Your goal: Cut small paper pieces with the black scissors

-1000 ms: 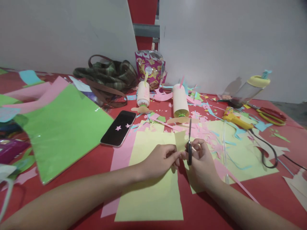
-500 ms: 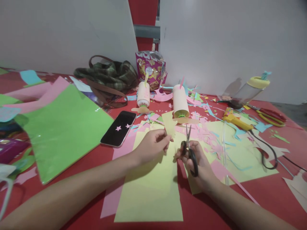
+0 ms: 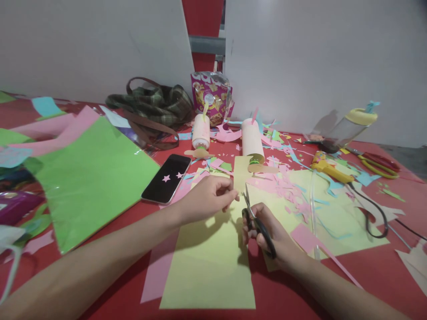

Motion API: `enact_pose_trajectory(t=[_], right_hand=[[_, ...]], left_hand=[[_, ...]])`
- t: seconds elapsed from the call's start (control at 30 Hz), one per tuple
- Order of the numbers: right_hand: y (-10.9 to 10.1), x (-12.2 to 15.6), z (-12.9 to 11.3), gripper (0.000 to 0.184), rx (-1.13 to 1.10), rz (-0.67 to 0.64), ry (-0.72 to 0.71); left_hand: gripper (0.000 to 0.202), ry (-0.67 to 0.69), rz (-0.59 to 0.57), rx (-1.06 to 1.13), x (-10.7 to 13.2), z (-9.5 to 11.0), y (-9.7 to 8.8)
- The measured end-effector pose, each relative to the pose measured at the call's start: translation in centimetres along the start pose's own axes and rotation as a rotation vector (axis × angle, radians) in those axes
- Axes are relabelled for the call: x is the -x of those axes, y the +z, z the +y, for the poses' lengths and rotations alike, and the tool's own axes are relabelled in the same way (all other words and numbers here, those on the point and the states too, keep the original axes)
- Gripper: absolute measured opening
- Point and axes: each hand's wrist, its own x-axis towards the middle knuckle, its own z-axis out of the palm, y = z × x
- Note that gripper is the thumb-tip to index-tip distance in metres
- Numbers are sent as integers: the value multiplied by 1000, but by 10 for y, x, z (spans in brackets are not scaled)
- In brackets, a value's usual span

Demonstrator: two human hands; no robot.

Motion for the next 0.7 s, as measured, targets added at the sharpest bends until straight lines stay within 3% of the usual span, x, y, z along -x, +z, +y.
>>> enact_pose_trajectory(t=[0.17,0.7], right_hand=[[0,0,0,43,12,-27,13],[-2,0,5,41,-104,-20,106]], left_hand=[[25,12,-70,-21,1,2,0],[26,32,-143,-106,2,6,-10]])
